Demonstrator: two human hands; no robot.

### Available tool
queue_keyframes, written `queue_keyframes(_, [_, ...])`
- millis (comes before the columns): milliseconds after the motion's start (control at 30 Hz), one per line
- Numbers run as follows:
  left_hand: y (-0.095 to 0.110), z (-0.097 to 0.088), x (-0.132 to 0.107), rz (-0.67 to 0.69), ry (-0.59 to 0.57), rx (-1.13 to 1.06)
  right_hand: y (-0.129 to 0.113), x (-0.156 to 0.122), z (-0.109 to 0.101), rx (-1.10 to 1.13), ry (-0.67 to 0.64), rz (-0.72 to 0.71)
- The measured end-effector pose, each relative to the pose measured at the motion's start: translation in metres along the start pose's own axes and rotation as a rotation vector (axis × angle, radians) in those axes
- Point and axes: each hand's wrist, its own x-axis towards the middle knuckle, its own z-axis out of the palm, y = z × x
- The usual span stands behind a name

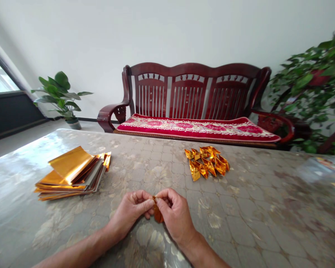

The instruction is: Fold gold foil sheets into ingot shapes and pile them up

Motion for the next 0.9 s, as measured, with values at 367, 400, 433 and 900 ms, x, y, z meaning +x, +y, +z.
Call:
queue_keyframes(367, [-0.003, 0.000, 0.000, 0.140, 0.149, 0.498, 0.004, -0.001, -0.002, -0.135, -0.055, -0.054])
queue_keyframes(400, [-0.003, 0.000, -0.001, 0.151, 0.149, 0.555, 0.003, -0.001, -0.002, -0.187, -0.048, -0.080])
queue_keyframes(433, [-0.002, 0.000, -0.001, 0.165, 0.148, 0.603, 0.002, -0.001, -0.003, -0.240, -0.039, -0.103])
queue_keyframes(900, [-0.002, 0.000, -0.002, 0.145, 0.093, 0.588, 0.006, 0.010, -0.006, -0.154, -0.070, -0.085])
